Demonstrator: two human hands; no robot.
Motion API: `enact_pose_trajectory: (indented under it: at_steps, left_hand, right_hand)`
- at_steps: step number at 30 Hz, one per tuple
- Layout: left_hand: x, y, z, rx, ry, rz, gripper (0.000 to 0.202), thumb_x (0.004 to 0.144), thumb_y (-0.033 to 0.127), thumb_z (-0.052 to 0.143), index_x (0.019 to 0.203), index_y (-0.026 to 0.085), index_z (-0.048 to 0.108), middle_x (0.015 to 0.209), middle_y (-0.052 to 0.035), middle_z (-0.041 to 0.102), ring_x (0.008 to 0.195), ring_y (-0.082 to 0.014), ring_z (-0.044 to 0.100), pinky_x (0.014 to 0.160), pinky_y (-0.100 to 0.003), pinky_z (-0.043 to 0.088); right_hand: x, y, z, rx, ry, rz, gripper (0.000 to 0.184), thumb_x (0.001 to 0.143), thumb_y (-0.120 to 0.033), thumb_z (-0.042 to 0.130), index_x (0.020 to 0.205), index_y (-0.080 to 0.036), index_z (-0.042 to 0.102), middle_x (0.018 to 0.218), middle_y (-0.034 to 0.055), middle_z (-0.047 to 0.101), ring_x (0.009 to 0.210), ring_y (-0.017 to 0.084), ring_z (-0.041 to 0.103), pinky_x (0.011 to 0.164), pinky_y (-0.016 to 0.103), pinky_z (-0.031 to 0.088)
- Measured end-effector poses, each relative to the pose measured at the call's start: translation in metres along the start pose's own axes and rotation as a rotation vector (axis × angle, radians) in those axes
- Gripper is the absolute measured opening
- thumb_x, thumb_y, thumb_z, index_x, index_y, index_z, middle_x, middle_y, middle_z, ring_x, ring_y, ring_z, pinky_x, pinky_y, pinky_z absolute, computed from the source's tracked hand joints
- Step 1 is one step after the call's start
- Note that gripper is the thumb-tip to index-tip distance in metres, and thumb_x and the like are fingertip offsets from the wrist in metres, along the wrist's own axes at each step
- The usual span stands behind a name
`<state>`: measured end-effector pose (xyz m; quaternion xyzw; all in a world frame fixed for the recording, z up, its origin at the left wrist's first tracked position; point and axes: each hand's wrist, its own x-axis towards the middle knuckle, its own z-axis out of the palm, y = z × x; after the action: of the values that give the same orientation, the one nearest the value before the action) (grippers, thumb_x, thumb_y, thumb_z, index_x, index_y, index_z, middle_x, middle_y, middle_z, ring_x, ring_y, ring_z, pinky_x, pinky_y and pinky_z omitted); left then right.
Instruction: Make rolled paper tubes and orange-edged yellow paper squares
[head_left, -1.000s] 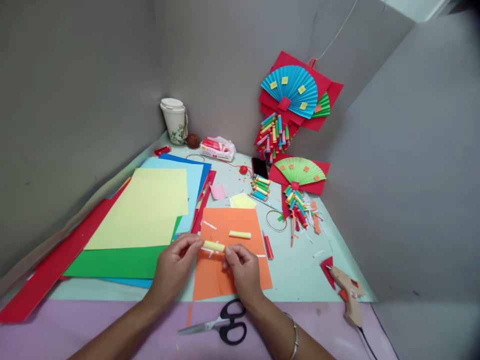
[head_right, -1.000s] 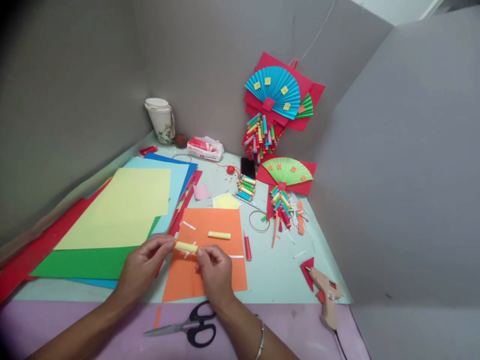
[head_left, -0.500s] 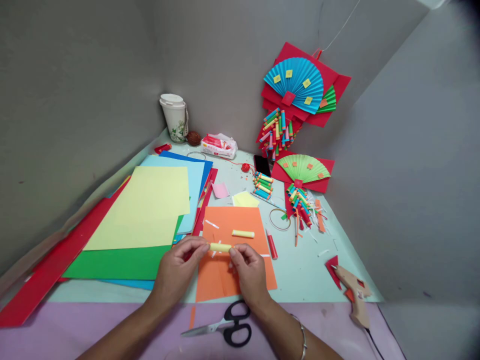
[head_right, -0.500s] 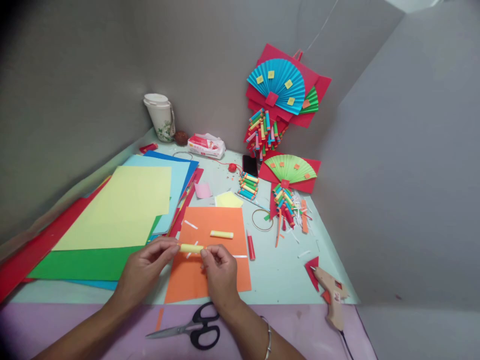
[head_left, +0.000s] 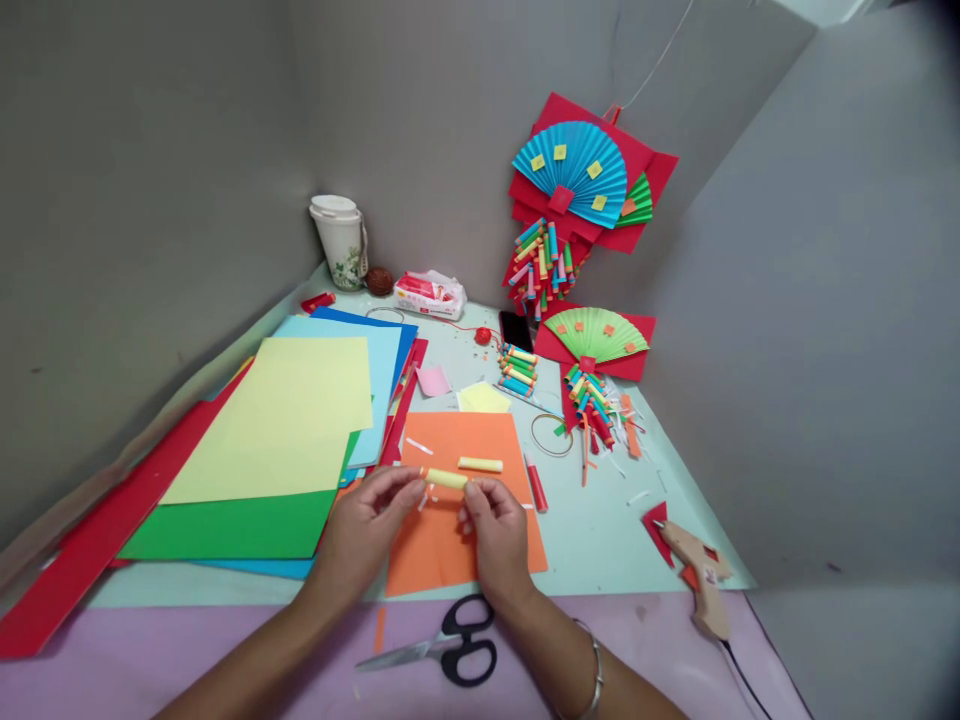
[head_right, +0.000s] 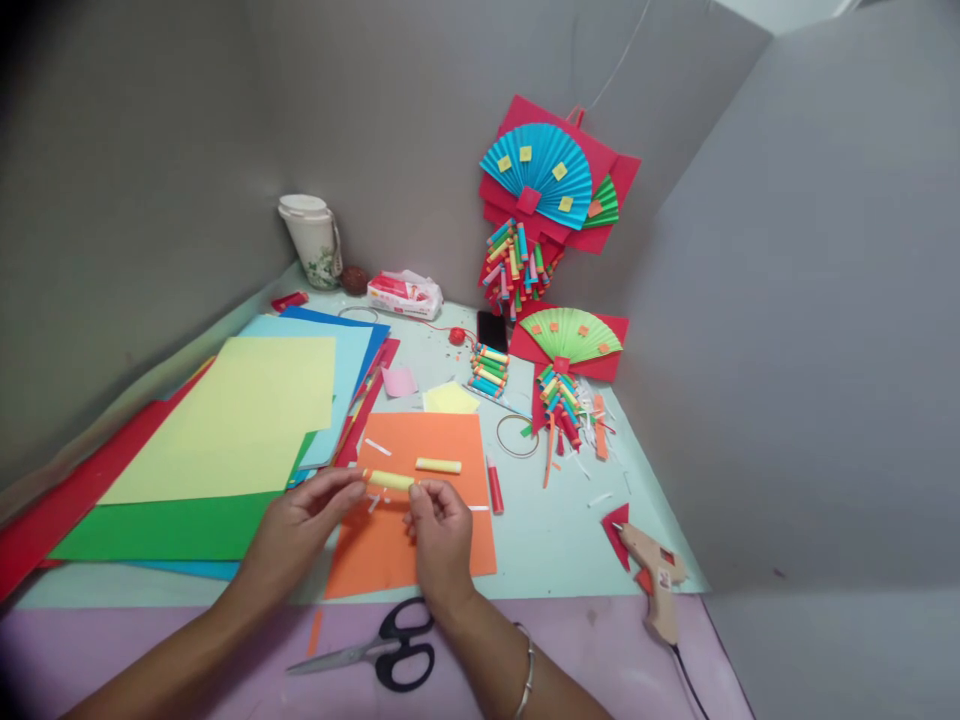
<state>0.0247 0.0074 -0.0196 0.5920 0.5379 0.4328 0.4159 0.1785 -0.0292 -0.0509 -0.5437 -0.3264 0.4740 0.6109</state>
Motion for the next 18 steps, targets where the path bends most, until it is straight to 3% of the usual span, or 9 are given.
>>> enact_pose_trajectory:
  at_steps: [9, 18]
  left_hand:
    - [0.0038, -0.0033, 0.0056, 0.037, -0.008, 0.061, 0.025, 0.080, 0.045, 0.065, 0.074, 0.022, 0.070, 0.083, -0.0029, 0.072, 0.083, -0.0212, 0.065, 0.079, -0.031, 0.050]
    - [0.0012, -0.0062, 0.0048, -0.048, 0.003, 0.027, 0.025, 0.077, 0.045, 0.068, 0.083, 0.022, 0.076, 0.089, -0.0049, 0.076, 0.083, -0.0218, 0.069, 0.075, -0.031, 0.056]
  right_hand:
    - [0.0000, -0.0003, -0.0024, 0.002, -0.002, -0.017, 0.033, 0.086, -0.049, 0.064, 0.076, -0.018, 0.058, 0.058, -0.0039, 0.053, 0.051, 0.009, 0.045, 0.047, 0.020, 0.039]
    - [-0.0007, 0.0002, -0.0025, 0.005, 0.020, -0.016, 0.034, 0.085, -0.052, 0.065, 0.080, -0.019, 0.060, 0.058, -0.0046, 0.053, 0.051, 0.009, 0.046, 0.049, 0.021, 0.041]
